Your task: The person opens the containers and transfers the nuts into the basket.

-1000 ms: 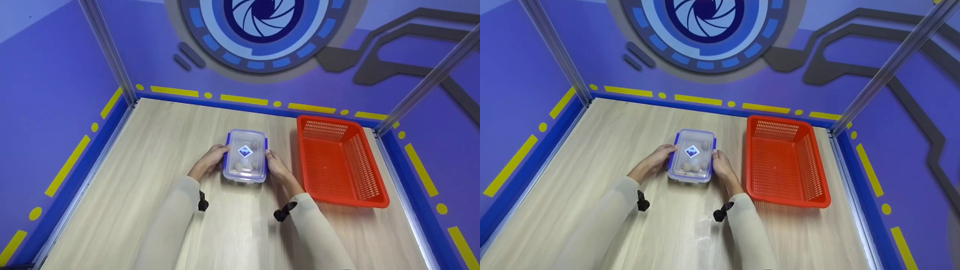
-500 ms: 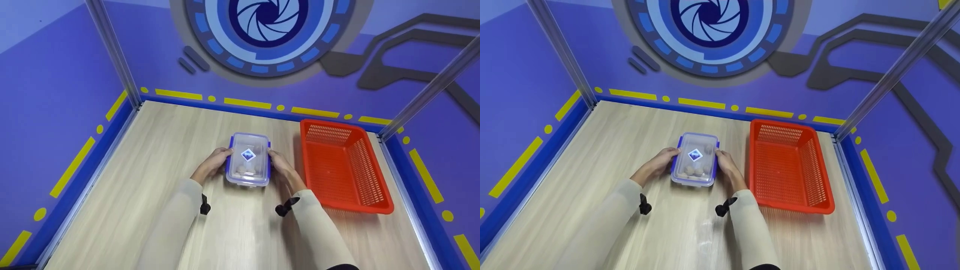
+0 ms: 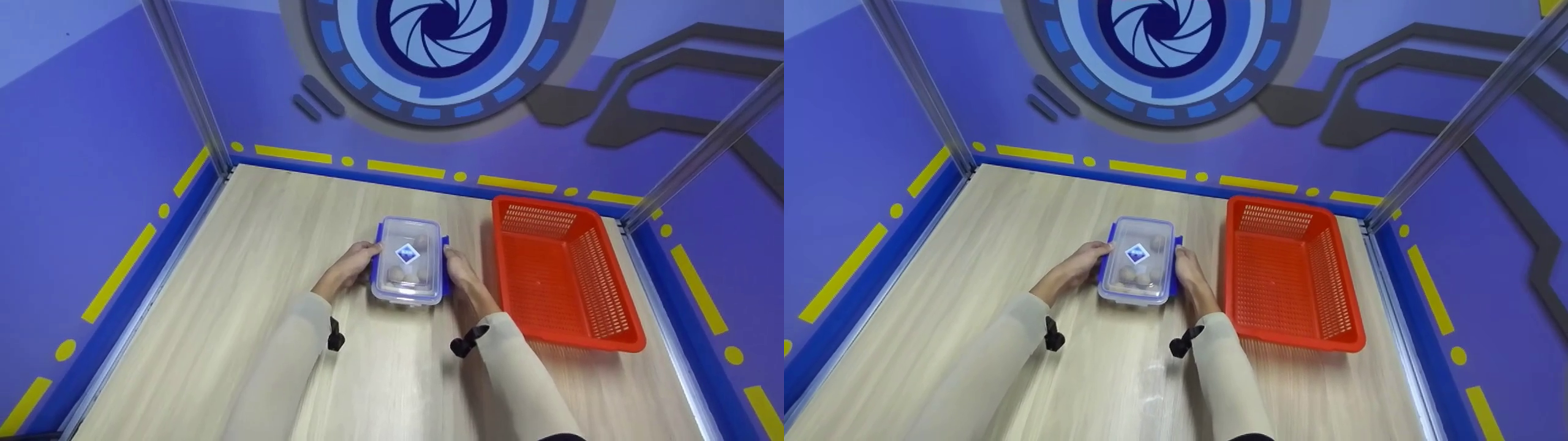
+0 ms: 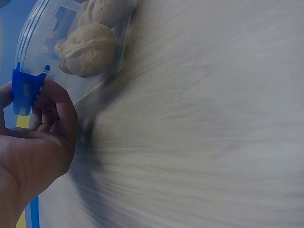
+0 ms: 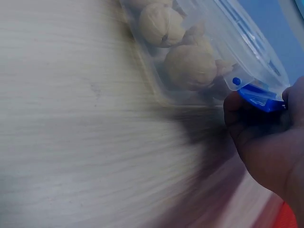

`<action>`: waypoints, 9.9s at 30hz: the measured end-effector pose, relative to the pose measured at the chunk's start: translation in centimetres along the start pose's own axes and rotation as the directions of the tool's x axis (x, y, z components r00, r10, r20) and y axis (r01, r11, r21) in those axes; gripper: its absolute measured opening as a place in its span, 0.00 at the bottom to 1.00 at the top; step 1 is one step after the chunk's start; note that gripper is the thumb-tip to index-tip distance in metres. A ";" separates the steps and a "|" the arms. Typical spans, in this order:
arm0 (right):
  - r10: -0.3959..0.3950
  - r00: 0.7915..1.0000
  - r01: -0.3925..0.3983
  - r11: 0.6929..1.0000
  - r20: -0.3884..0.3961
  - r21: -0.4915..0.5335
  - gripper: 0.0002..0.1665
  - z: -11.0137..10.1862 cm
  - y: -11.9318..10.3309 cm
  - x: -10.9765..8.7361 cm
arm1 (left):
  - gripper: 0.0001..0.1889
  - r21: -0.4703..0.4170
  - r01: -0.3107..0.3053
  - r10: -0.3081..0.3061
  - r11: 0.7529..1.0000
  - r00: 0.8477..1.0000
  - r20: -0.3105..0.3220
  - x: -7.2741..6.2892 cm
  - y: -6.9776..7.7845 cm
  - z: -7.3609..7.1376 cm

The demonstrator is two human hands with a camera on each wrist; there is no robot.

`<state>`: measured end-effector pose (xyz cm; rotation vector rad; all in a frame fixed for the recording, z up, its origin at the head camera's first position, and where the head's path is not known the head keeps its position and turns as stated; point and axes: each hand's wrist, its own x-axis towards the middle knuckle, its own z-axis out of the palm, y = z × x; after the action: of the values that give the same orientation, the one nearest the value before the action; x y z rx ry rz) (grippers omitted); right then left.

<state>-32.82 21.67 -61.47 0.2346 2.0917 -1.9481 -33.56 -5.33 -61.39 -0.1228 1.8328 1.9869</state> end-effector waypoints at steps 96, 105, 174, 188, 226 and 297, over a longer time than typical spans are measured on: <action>-0.225 0.957 0.130 0.897 -0.183 -0.423 0.10 1.6 -2.7 -5.2 | 0.09 0.724 -0.055 0.292 0.687 0.934 -0.206 -3.6 4.6 2.6; -0.238 0.955 0.140 0.888 -0.177 -0.437 0.10 1.4 -3.3 -5.6 | 0.15 0.737 -0.064 0.314 0.673 0.927 -0.206 -3.8 6.0 3.0; -0.206 0.975 0.216 0.966 -0.078 0.145 0.20 14.9 -8.8 -4.1 | 0.22 0.198 -0.129 0.185 0.972 0.935 -0.302 -10.3 11.5 -11.2; -0.218 0.976 0.220 0.969 -0.025 0.112 0.25 18.3 -5.3 -3.5 | 0.21 0.344 0.032 0.076 0.938 0.952 -0.296 -9.1 8.5 -14.9; -0.132 0.991 0.132 0.991 -0.036 0.000 0.27 22.7 -1.4 -3.4 | 0.22 0.364 0.118 0.051 0.924 0.905 -0.423 -5.8 3.2 -18.3; -0.538 0.842 0.485 0.775 -0.020 -0.405 0.26 2.4 -2.2 -5.5 | 0.27 0.690 -0.290 0.488 0.663 0.866 -0.105 -4.0 2.7 0.5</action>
<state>-28.01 19.49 -57.85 -0.3391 2.8045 -1.7406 -30.86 -5.94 -57.39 0.2463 2.8550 1.4667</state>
